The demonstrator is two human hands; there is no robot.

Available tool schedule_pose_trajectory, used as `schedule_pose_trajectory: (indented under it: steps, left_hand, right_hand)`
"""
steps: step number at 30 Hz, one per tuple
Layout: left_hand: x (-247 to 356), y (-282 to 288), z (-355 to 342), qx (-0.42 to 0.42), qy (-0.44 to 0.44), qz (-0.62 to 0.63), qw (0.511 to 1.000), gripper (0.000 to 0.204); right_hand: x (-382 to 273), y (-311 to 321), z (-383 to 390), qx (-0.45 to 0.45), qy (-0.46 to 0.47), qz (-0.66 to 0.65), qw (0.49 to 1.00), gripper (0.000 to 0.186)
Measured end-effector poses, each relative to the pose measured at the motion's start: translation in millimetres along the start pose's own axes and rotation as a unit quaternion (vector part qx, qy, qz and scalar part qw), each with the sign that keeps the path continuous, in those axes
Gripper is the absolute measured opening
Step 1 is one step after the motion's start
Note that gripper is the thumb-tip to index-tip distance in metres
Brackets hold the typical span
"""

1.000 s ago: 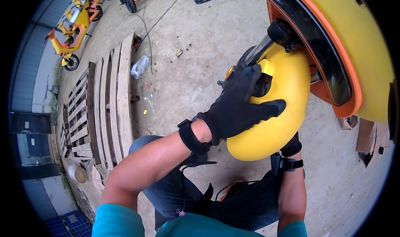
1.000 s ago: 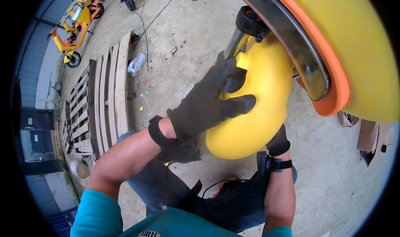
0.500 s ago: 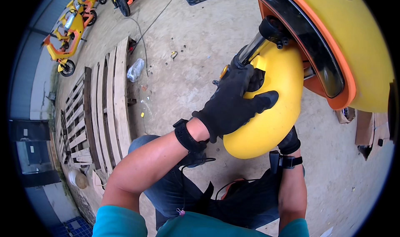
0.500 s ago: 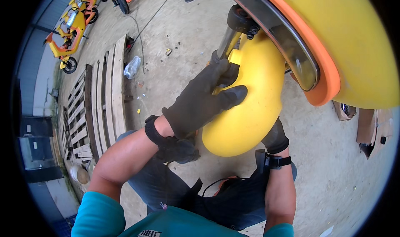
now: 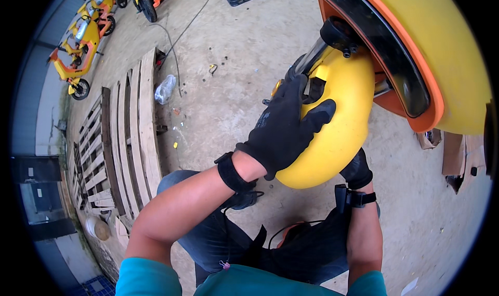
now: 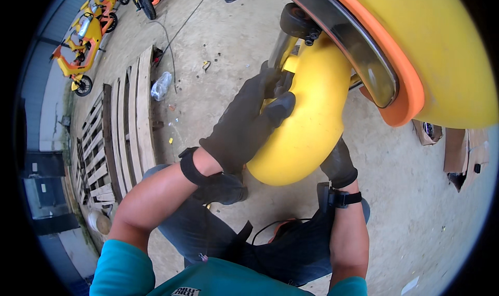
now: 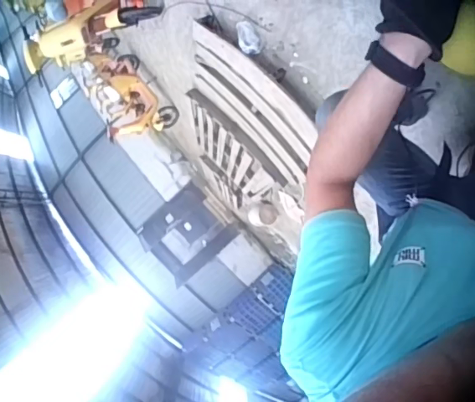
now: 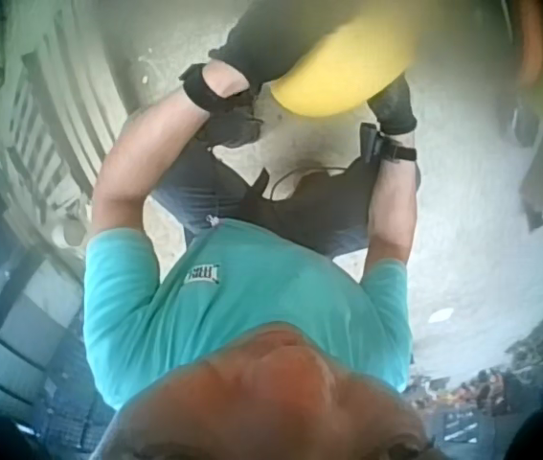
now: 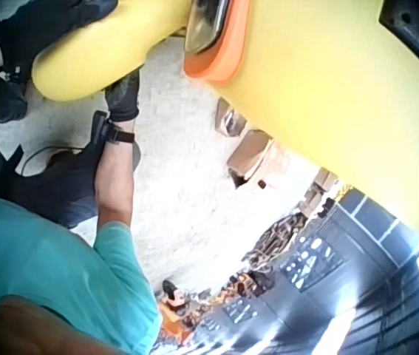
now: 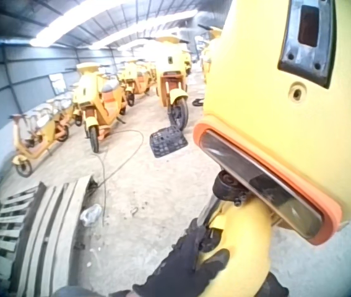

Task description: The person unscrews fasteners from a scooter panel, picks up a yellow front fender, and fits it onto the front wheel fork using a screwdriver.

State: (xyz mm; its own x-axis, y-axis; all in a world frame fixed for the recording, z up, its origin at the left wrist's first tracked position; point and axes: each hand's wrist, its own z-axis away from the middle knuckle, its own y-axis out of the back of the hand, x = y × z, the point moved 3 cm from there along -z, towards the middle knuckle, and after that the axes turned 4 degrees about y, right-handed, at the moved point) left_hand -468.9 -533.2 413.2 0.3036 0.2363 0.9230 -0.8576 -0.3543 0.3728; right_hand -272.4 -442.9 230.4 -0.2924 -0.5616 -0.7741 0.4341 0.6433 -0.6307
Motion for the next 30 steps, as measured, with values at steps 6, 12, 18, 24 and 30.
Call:
schedule_pose_trajectory:
  steps: [6,12,18,24,30]
  left_hand:
    - [8,-11,22,0.000,-0.204,-0.208,0.957,0.101]
    - [-1,-15,28,-0.043,-0.129,-0.138,0.981,0.112]
    - [8,-11,27,-0.070,-0.046,-0.151,0.985,0.111]
    - [18,-10,23,-0.108,-0.019,-0.085,0.990,0.108]
    - [22,-15,23,-0.109,-0.025,-0.083,0.990,0.095]
  right_hand:
    - [2,0,-1,0.059,-0.002,-0.065,0.996,0.049]
    - [0,-2,-1,0.041,-0.012,-0.093,0.995,0.049]
    - [-2,0,8,0.074,-0.065,0.001,0.995,0.048]
    - [-27,-22,10,0.000,-0.108,-0.036,0.994,0.042]
    - [-43,-44,11,-0.002,-0.073,0.072,0.995,0.047]
